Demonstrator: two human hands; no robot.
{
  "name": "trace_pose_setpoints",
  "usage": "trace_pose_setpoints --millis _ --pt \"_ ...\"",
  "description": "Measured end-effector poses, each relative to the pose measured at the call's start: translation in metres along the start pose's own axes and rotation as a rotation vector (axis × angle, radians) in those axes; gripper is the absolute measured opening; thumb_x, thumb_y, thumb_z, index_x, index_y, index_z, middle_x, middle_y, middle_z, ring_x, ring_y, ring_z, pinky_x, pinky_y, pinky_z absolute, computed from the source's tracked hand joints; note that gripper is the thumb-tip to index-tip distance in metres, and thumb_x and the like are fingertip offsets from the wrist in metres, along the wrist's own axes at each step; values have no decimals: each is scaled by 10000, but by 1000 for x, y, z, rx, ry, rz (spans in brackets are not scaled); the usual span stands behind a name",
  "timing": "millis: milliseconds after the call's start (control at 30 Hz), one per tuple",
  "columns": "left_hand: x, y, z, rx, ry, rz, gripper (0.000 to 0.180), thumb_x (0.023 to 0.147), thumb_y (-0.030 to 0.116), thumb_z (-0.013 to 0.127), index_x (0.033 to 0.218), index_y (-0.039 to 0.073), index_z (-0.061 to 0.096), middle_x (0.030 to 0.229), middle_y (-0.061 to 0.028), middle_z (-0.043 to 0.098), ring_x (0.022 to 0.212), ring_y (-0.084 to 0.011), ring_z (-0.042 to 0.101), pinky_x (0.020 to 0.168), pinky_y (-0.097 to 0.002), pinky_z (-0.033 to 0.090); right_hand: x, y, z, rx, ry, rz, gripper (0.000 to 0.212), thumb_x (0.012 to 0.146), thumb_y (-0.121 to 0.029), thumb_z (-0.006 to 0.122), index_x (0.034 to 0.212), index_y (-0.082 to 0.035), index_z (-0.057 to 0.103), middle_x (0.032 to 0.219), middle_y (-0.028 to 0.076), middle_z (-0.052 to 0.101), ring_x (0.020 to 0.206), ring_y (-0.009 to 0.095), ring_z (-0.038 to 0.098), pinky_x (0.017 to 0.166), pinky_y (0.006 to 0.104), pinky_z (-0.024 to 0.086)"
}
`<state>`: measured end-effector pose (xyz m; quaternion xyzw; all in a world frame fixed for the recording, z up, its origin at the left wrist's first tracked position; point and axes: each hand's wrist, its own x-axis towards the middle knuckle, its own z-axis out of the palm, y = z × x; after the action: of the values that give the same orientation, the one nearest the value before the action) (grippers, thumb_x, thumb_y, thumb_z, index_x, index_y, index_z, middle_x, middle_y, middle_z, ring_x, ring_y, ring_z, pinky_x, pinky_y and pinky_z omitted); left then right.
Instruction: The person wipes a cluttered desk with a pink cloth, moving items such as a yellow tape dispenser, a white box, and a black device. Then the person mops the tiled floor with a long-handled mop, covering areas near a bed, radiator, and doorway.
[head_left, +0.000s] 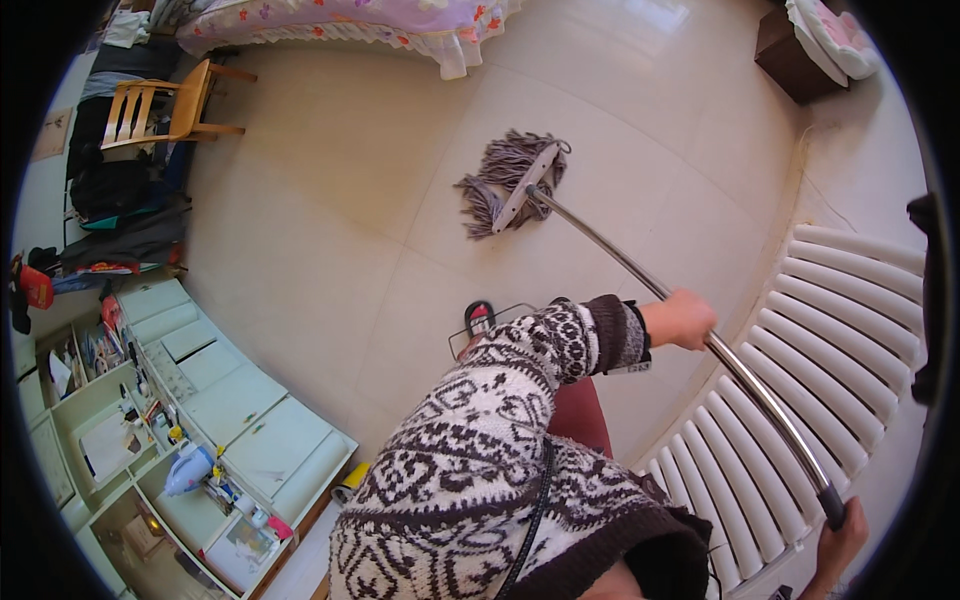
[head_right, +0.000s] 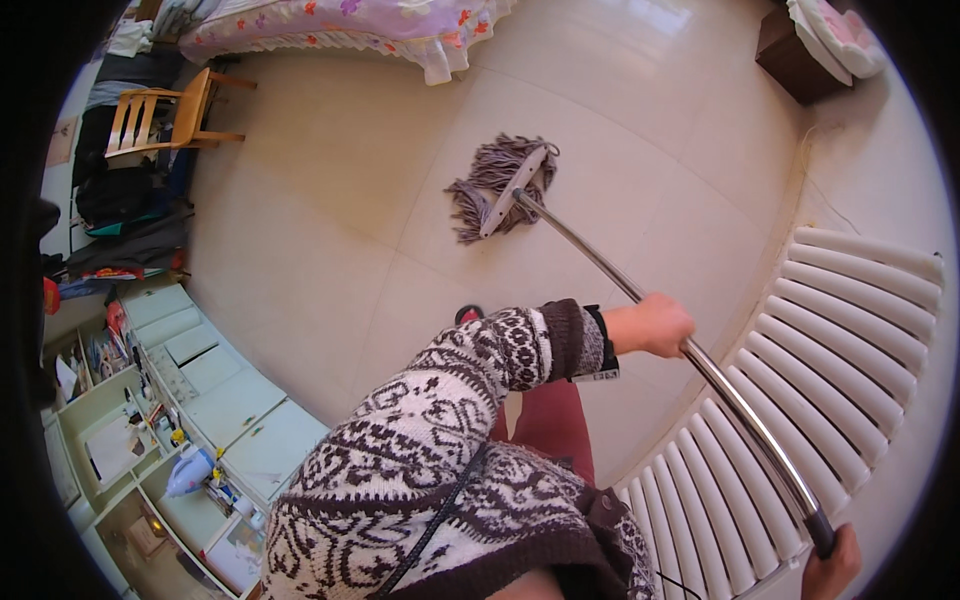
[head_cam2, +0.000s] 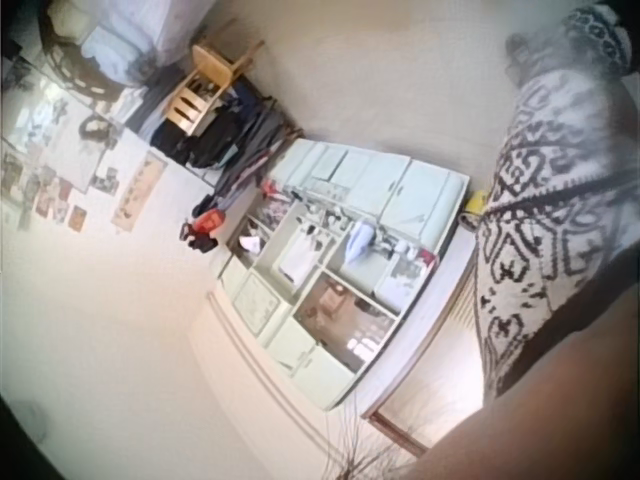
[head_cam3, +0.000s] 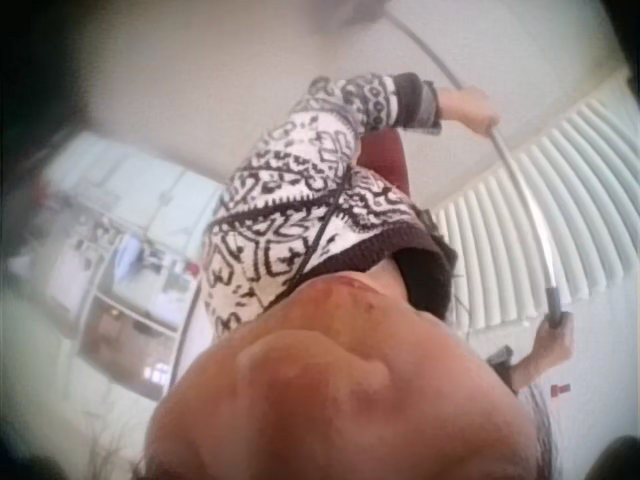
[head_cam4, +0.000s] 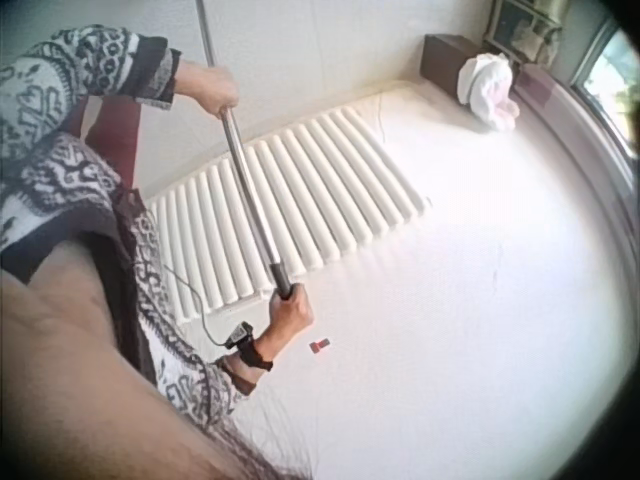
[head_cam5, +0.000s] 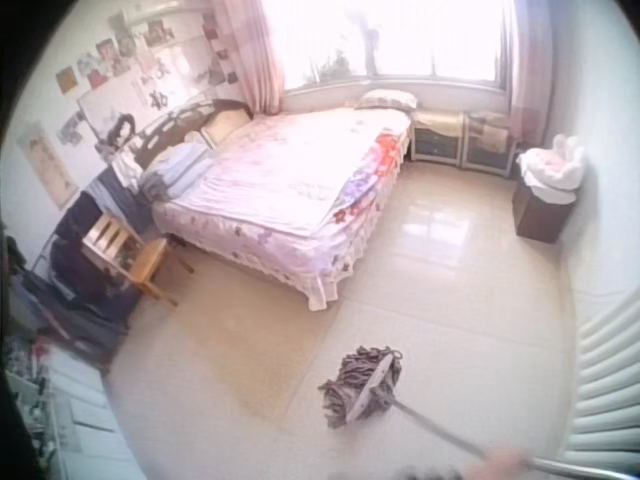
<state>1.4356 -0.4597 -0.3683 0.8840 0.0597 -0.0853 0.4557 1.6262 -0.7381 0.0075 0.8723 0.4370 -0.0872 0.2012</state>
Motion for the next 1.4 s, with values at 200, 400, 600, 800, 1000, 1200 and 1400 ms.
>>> trace_pose_setpoints --millis 200,400,600,800,1000,1200,1400 --pt "13 -12 -16 -4 15 -31 224 667 312 680 689 90 663 702 -125 654 699 -351 639 607 -450 515 18 1 8 81 -55 37 198 605 55 572 752 -19 460 701 215 511 685 436 520 588 485 384" --pt "-34 -160 -37 177 -60 -402 197 731 245 669 868 104 692 892 -114 666 928 -309 625 877 -569 421 128 -134 95 234 -149 -178 212 613 34 619 767 -40 494 684 176 543 638 399 549 549 473 409" --pt "-82 -259 -100 258 -47 -511 201 746 265 678 884 118 678 939 -100 651 1008 -284 588 950 -607 335 195 -251 86 228 -185 -152 200 632 23 635 755 -49 494 685 147 563 629 364 571 551 458 439" --pt "-161 -377 -202 356 -163 -760 239 725 267 702 891 100 666 933 -111 642 1006 -291 579 864 -458 457 262 -388 109 408 -262 -380 144 723 -45 593 820 -57 487 690 136 567 604 358 593 513 458 465" --pt "-253 -450 -283 509 27 -969 400 694 207 747 1025 14 632 1255 -185 540 1246 -355 422 1071 -428 332 355 -584 115 622 -297 -639 112 767 -44 550 869 -33 506 694 154 623 652 350 636 546 442 500" --pt "-341 -469 -296 446 1 -1251 507 783 158 661 1256 76 496 1437 -86 375 1350 -343 303 1002 -484 400 347 -672 108 634 -533 -714 147 783 -69 567 913 -14 527 743 191 655 718 330 672 630 423 541" --pt "-316 -431 -241 490 -172 -1206 348 866 201 516 1163 25 562 1249 -153 537 1227 -412 433 969 -480 424 352 -589 111 653 -534 -727 159 780 -95 560 917 -31 509 706 162 643 656 353 648 575 459 506"
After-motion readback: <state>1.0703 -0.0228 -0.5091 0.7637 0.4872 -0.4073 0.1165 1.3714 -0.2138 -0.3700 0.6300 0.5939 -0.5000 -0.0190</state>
